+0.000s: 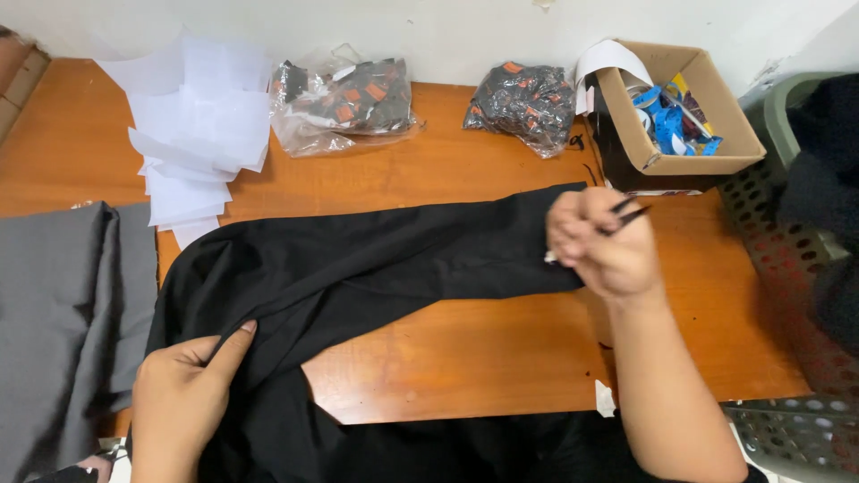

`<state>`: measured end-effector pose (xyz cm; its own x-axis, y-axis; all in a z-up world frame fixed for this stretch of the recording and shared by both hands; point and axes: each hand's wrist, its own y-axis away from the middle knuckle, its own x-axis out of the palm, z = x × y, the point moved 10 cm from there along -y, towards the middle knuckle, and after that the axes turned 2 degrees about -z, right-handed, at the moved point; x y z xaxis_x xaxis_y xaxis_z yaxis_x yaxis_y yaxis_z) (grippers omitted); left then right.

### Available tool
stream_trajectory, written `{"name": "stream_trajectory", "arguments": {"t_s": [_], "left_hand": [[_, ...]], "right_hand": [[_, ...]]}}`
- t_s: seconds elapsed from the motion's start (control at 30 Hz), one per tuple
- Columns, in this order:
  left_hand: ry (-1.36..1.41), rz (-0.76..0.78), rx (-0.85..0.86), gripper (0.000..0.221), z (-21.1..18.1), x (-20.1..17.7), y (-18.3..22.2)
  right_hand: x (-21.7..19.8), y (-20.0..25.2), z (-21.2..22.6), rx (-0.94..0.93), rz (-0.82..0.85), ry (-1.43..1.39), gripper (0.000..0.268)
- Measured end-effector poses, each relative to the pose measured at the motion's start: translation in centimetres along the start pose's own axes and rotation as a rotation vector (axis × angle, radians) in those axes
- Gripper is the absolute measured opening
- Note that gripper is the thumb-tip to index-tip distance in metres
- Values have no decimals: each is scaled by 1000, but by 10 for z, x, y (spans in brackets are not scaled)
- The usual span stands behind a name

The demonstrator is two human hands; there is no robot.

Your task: Trimming loose threads from a black garment using thread snips

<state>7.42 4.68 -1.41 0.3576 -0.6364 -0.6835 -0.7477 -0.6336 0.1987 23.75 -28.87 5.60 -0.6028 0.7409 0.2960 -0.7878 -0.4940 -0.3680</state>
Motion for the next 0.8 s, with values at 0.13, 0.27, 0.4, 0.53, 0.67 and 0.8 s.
{"name": "stream_trajectory", "arguments": {"t_s": [0.13,0.27,0.4,0.53,0.67,0.8], "left_hand": [[-3,-7,39,52,0,2,-3],[-30,-15,59,52,-1,2,-5],[9,-15,-20,51,5,3,-4],[146,10,-73,51,9,4,-3],[253,45,-69,49,17,5,-5],[222,11,-107,49,19,2,-5]], "right_hand": [[2,17,91,-338,360,-840,38],[-95,32,66,-196,-204,-18,41],[-121,38,14,451,-442,918,21],[-83,23,9,421,-187,1050,40],[-104,25,29,136,-429,828,34],[-112,29,43,4,-585,709,34]]}}
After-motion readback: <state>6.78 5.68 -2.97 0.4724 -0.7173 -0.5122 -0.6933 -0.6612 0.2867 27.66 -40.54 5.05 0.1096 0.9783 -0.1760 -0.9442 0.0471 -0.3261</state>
